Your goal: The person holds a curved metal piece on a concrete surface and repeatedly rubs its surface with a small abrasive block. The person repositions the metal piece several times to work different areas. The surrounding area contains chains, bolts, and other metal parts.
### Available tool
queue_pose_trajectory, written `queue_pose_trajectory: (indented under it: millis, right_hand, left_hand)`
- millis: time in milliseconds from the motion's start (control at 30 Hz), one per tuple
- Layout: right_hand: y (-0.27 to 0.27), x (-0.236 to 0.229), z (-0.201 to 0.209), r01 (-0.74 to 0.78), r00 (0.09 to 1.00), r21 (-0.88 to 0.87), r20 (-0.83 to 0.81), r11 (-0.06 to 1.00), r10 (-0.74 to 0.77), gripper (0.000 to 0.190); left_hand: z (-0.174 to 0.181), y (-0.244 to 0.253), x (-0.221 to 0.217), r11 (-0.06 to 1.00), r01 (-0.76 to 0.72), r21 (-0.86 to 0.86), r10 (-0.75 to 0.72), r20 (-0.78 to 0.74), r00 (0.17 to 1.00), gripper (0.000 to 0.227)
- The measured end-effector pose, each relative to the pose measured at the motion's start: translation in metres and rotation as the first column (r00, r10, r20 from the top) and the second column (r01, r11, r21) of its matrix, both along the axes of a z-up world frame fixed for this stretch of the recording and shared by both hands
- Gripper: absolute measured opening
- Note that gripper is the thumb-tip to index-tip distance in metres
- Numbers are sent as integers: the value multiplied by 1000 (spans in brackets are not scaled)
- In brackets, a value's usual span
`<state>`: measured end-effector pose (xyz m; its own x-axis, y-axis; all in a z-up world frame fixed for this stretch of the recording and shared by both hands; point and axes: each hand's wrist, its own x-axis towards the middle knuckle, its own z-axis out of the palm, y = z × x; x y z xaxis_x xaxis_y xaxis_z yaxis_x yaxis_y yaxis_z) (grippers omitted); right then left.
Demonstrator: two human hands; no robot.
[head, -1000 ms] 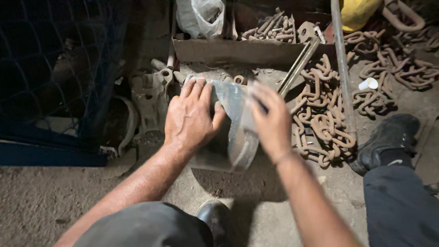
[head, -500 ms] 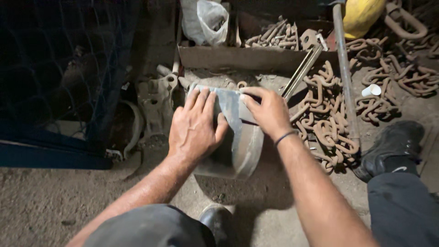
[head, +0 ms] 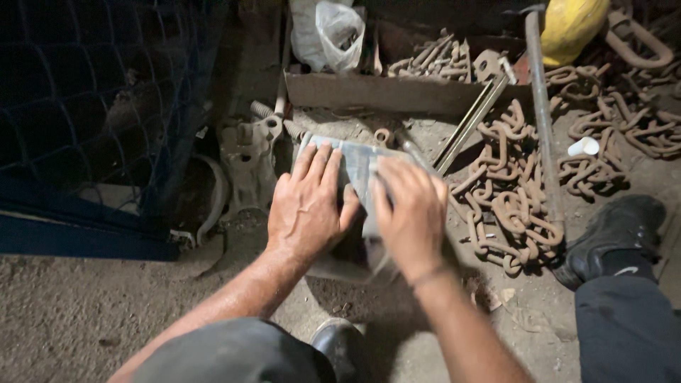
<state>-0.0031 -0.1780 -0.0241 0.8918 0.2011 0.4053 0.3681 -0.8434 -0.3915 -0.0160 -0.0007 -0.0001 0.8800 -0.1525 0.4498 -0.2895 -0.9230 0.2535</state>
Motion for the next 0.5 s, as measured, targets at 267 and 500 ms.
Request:
queue_pose_trajectory:
  millis: [267, 500]
  right_hand:
    - [-3, 17, 20, -52, 998, 20, 35, 998, 52, 25]
    - [14, -81, 2, -48, 979, -53, 194, 997, 58, 24]
  left_hand:
    - [4, 0, 4, 1000, 4, -30, -5, -15, 1000, 59]
    - [-2, 1, -2, 999, -3, -51, 2, -33, 999, 58]
